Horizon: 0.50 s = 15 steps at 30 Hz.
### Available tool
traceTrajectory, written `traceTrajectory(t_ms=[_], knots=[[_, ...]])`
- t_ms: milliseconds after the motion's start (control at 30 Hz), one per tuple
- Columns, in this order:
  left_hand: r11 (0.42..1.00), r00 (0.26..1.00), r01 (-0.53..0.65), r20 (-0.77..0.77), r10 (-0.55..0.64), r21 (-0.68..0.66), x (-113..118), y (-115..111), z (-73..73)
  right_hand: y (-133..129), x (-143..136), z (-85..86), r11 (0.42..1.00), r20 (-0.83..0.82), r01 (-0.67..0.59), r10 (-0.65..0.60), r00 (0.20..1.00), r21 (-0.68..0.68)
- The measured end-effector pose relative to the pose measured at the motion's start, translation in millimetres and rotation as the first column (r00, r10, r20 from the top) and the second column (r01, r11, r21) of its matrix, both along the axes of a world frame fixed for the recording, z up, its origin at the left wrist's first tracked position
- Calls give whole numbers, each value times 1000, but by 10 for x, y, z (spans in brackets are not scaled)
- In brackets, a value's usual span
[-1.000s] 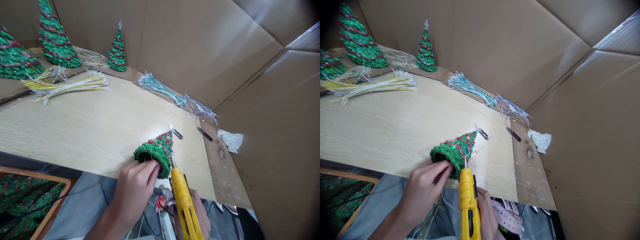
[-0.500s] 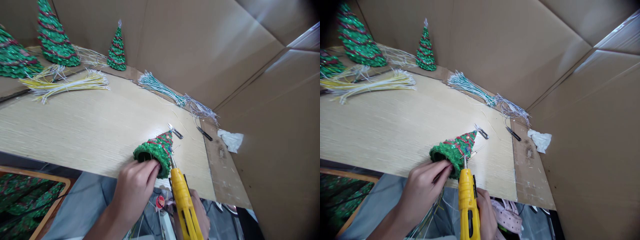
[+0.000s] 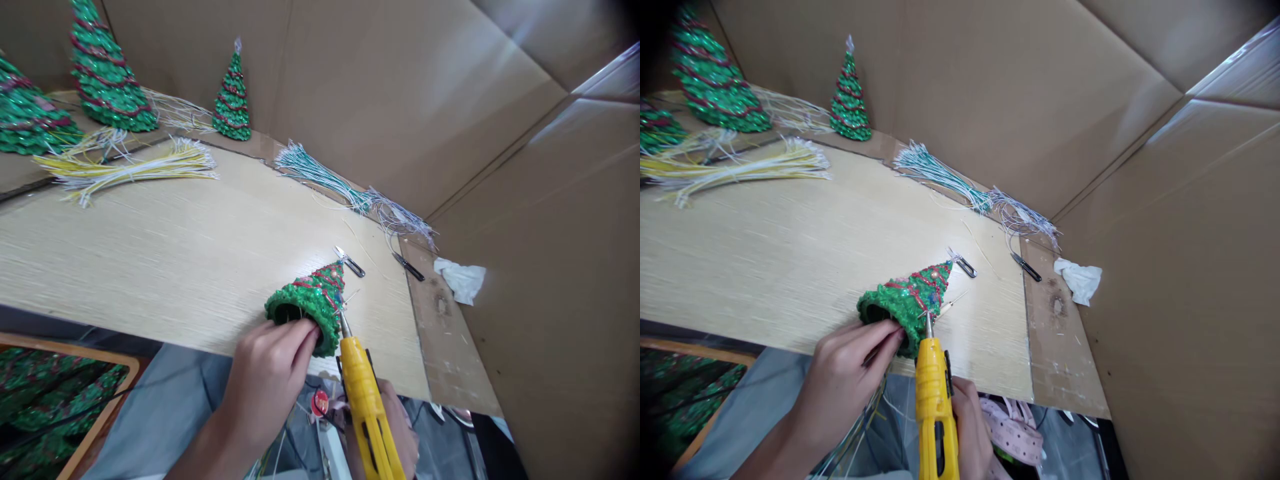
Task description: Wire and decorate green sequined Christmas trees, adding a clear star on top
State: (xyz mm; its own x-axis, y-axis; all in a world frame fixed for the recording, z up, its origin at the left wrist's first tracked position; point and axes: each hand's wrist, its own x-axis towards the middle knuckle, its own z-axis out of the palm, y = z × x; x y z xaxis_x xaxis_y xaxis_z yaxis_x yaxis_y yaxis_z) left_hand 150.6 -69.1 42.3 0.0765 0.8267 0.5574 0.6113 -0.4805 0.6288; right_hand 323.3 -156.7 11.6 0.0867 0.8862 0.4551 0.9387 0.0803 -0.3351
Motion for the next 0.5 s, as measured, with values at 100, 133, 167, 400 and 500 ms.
traceTrajectory(t_ms=[100, 133, 167, 400, 500], knots=[[1000, 1000, -4, 3, 4, 9, -1, 2, 1, 4, 0, -7, 1000, -20, 15, -16, 1000, -12], [1000, 1000, -4, 4, 4, 8, -2, 4, 1, 3, 4, -9, 1000, -19, 13, -13, 1000, -17], [1000, 1000, -3, 3, 3, 7, -1, 6, 1, 0, 9, -12, 1000, -12, 7, -8, 1000, -19], [1000, 1000, 2, 0, -2, -9, 2, 16, -2, -26, 49, -57, 1000, 3, -17, 17, 1000, 3], [1000, 1000, 3, 1, -3, -11, -5, 11, 5, -16, 51, -64, 1000, 2, 1, -1, 1000, -12]])
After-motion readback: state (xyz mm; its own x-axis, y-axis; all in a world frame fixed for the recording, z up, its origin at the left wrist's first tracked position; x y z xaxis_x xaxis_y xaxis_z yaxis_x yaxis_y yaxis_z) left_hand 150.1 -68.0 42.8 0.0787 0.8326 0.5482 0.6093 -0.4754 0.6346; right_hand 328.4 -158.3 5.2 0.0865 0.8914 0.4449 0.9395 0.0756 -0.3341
